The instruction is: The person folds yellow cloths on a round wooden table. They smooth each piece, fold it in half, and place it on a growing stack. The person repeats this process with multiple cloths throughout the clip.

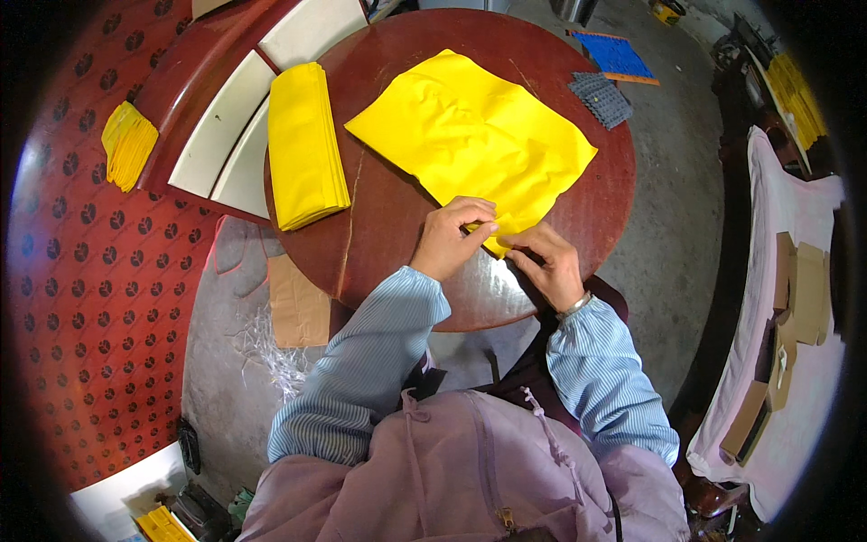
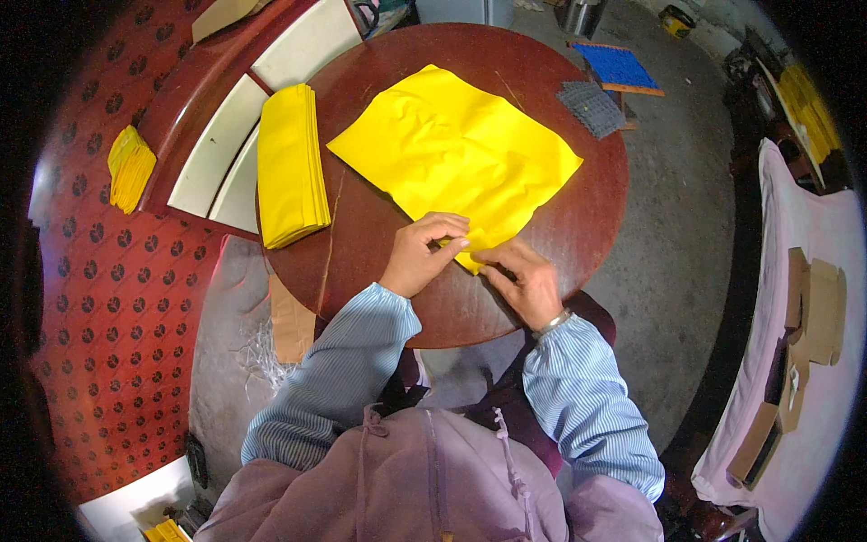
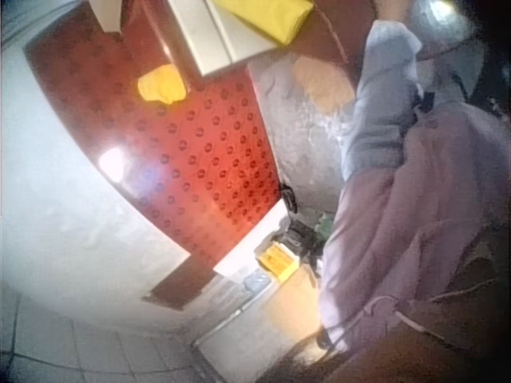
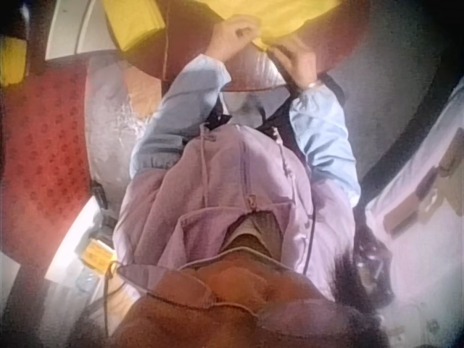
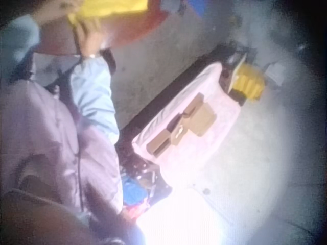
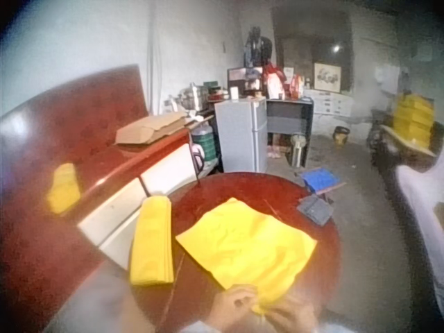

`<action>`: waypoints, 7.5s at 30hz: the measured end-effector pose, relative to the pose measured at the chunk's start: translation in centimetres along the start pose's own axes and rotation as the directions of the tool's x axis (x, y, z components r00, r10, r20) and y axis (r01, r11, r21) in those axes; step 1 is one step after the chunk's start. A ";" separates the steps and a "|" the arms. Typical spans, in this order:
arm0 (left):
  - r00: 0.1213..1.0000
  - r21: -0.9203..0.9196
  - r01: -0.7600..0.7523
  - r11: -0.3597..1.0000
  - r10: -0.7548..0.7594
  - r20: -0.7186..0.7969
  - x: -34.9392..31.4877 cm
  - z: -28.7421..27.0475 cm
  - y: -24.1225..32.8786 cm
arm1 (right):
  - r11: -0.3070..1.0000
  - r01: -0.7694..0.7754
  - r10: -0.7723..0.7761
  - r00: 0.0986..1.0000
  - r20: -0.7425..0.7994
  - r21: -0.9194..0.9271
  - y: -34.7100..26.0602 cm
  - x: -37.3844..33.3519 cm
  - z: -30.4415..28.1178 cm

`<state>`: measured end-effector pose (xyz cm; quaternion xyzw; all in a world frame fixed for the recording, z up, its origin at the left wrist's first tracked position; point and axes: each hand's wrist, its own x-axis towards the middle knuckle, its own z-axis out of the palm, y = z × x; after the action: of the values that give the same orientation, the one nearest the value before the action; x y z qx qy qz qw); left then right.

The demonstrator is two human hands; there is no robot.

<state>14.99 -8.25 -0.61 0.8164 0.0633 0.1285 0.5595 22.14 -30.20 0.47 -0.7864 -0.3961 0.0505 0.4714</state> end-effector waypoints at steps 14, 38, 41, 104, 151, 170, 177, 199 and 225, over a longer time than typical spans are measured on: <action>0.995 0.018 -0.063 0.998 0.061 0.078 0.1 -0.7 -0.7 | 0.930 -0.310 0.307 0.951 0.046 0.198 1.4 1.0 0.3; 0.987 0.019 -0.157 0.987 0.158 -0.036 -0.3 0.4 -0.6 | 0.810 -0.306 0.019 0.866 -0.499 -0.500 13.6 14.5 -10.1; 0.984 0.008 -0.174 0.985 0.174 -0.035 -0.1 0.2 -0.3 | 0.522 -0.330 -0.035 0.913 -0.406 -0.786 17.2 15.4 -11.3; 0.991 0.039 -0.122 0.992 0.120 0.063 0.2 -0.7 -0.4 | 0.982 -0.176 0.177 0.984 -0.005 0.070 1.2 0.6 -0.1; 0.982 -0.003 -0.143 0.990 0.142 0.121 0.3 -1.2 -0.6 | 0.992 -0.116 0.118 0.993 -0.027 0.052 1.1 0.7 0.3; 0.990 0.028 -0.110 0.994 0.107 0.088 0.1 -0.7 -0.4 | 0.992 -0.122 0.122 0.993 -0.003 0.029 0.6 0.7 0.0; 0.985 -0.012 -0.136 0.991 0.136 0.108 0.1 -1.0 -0.7 | 0.989 -0.137 0.139 0.990 -0.031 0.061 0.8 0.8 0.2; 0.997 0.064 -0.074 0.995 0.073 0.026 0.4 -0.1 -0.5 | 0.996 -0.080 0.081 0.997 -0.019 0.051 0.7 0.6 0.3; 0.977 -0.025 -0.140 0.990 0.143 0.158 0.5 -1.6 -1.3 | 0.961 -0.256 0.257 0.966 0.011 0.102 1.0 0.9 0.1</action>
<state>15.10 -6.24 -1.22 0.8227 -0.0408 0.1027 0.5577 23.26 -29.75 -0.07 -0.8058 -0.2874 0.1306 0.5011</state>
